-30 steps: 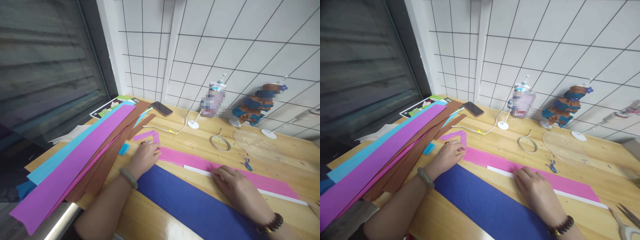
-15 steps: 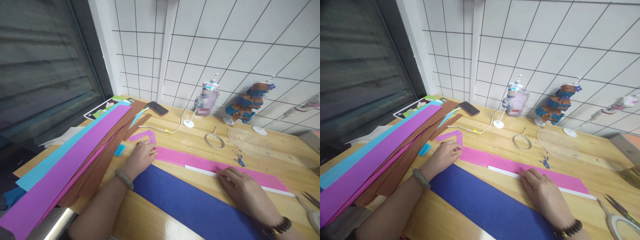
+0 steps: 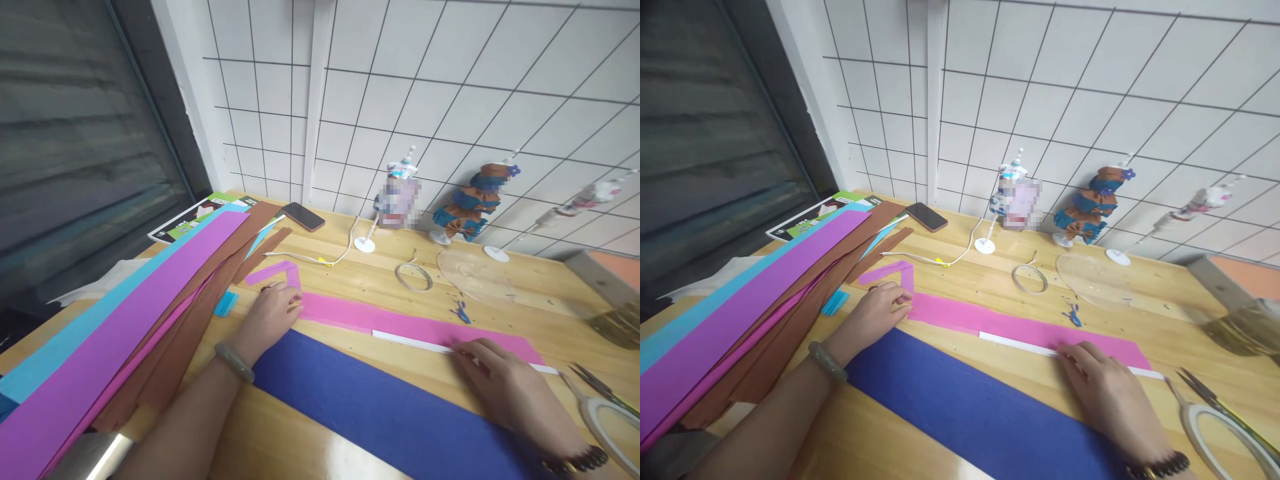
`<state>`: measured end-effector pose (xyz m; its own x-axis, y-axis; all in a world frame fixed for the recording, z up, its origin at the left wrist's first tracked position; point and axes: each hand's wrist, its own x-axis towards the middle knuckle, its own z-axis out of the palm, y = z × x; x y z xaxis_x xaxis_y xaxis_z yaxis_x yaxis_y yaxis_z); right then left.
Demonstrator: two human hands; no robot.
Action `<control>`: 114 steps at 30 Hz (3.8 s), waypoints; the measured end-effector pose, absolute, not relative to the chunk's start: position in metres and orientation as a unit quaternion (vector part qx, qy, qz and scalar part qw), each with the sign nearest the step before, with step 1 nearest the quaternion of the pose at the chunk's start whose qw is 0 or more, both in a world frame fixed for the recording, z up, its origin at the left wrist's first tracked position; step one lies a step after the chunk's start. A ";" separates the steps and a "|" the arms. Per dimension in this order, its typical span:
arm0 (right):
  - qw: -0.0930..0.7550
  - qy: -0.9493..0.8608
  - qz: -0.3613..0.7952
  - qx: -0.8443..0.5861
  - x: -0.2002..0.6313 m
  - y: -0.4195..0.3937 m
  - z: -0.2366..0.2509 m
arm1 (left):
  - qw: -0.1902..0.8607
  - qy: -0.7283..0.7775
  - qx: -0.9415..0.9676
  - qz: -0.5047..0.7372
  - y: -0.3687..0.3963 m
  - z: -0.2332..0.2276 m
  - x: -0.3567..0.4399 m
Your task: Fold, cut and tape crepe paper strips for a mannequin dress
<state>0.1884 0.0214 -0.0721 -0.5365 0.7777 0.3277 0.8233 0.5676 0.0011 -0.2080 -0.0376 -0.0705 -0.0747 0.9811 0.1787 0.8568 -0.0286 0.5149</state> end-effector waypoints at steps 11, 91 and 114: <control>0.100 -0.869 -0.116 -0.471 0.221 0.019 -0.075 | 0.134 0.684 0.669 0.258 -0.038 -0.066 -0.207; 0.123 -0.915 -0.007 -0.383 0.152 0.028 -0.085 | -0.051 0.727 0.641 0.239 -0.035 -0.063 -0.219; 0.176 -0.934 0.053 -0.307 0.086 -0.040 -0.067 | 0.232 0.661 0.460 0.545 -0.034 -0.054 -0.229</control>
